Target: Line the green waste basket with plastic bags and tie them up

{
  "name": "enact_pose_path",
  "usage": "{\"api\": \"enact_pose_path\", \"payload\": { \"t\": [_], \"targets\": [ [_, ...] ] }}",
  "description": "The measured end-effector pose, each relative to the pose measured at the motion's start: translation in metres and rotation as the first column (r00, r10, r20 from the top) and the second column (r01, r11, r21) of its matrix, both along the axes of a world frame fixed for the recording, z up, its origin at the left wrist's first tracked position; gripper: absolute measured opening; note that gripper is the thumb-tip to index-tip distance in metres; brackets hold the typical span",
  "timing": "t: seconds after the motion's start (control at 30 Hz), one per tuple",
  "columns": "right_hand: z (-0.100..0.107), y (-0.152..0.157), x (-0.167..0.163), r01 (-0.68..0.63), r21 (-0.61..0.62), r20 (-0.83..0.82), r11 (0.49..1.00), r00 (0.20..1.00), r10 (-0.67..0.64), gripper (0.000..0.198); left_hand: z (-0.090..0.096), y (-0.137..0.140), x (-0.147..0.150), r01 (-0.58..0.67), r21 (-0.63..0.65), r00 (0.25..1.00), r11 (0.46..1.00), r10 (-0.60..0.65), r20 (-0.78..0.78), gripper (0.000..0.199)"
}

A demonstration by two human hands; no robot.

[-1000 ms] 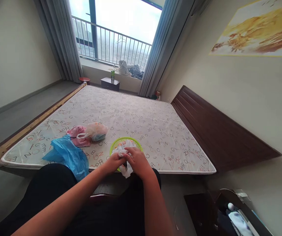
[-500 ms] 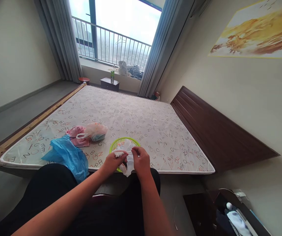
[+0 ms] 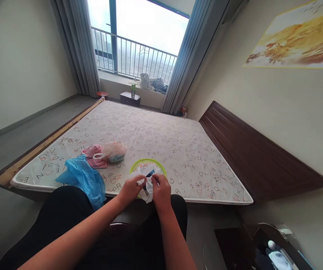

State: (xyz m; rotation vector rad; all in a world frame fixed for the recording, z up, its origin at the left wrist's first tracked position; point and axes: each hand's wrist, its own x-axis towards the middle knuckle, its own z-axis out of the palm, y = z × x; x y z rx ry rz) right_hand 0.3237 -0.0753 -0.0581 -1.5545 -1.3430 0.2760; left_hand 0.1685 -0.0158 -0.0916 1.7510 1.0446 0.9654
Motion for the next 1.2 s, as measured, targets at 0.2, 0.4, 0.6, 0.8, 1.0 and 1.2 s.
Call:
{"api": "enact_pose_path", "payload": {
  "t": [0.2, 0.4, 0.6, 0.8, 1.0, 1.2],
  "targets": [
    [-0.02, -0.006, -0.023, -0.065, -0.007, 0.031, 0.998, 0.997, 0.066, 0.013, 0.007, 0.009, 0.005, -0.016, -0.366, 0.973, 0.93, 0.099, 0.21, 0.022],
    [-0.036, -0.01, -0.029, -0.15, 0.016, 0.092, 0.988, 0.985, 0.148, 0.017, 0.004, 0.007, 0.007, 0.179, -0.485, 0.934, 0.856, 0.008, 0.358, 0.032],
    [-0.028, -0.011, -0.006, -0.118, -0.067, 0.349, 0.991, 0.927, 0.134, 0.011, 0.006, 0.006, 0.003, 0.291, -0.465, 0.921, 0.836, -0.112, 0.374, 0.038],
    [-0.027, -0.004, 0.008, -0.231, -0.101, 0.39, 0.968, 0.886, 0.252, 0.033, 0.01, 0.011, -0.007, 0.39, -0.44, 0.921, 0.809, -0.331, 0.206, 0.031],
    [-0.03, -0.002, 0.0, -0.224, -0.31, 0.288, 0.924, 0.904, 0.316, 0.026, 0.009, 0.011, -0.01, 0.195, -0.199, 0.972, 0.96, -0.217, -0.095, 0.021],
    [-0.024, 0.002, 0.008, -0.414, -0.355, -0.081, 0.838, 0.907, 0.413, 0.033, 0.001, 0.006, -0.012, 0.14, 0.067, 0.983, 0.988, -0.131, -0.129, 0.007]
  ]
}}
